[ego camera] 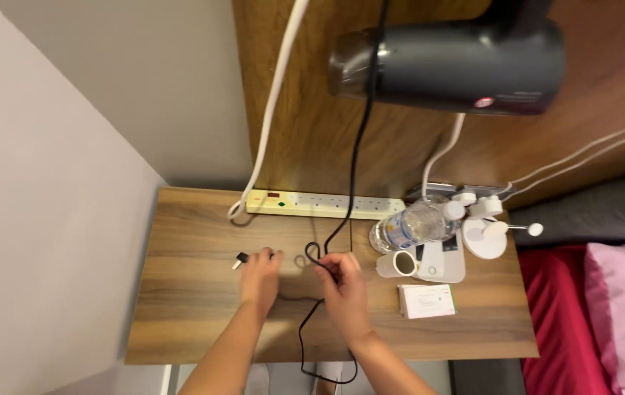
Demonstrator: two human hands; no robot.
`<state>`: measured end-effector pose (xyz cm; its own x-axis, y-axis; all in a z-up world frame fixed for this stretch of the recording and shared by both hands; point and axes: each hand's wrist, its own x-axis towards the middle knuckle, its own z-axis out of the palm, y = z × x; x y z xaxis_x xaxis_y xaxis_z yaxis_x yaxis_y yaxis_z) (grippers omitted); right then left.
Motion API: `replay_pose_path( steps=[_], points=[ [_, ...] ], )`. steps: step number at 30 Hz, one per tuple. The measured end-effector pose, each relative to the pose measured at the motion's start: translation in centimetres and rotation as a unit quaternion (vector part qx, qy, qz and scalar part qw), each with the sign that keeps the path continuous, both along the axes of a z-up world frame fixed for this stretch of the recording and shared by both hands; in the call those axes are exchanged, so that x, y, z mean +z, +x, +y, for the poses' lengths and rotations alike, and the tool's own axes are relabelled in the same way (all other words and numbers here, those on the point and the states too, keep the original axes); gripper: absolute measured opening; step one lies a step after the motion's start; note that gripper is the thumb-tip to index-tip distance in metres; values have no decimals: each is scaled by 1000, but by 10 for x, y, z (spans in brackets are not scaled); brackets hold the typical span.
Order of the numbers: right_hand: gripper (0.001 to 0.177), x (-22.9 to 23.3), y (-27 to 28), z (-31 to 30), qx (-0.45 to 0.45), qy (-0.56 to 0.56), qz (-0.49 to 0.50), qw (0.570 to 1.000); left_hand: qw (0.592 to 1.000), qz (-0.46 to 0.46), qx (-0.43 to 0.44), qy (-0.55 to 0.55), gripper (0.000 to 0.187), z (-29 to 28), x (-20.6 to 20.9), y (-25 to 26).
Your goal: Gathering and organizing a hair dryer and a blender or kettle base from around a bedroom into a storage container.
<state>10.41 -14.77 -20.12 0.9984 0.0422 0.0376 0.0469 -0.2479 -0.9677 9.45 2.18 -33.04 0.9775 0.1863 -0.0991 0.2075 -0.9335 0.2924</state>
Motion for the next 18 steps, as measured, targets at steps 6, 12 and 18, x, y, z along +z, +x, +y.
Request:
replay_pose_path(
  steps=[6,12,18],
  points=[
    [12,-21,1,-3,-6,8,12,1000,911,109,-327,224,20,-3,-109,17],
    [9,6,-3,0,34,-2,14,999,971,-95,14,-219,21,-11,-82,12],
    [22,35,-7,1,122,-135,-18,983,737,-135,148,-645,31,5,110,36]
  ],
)
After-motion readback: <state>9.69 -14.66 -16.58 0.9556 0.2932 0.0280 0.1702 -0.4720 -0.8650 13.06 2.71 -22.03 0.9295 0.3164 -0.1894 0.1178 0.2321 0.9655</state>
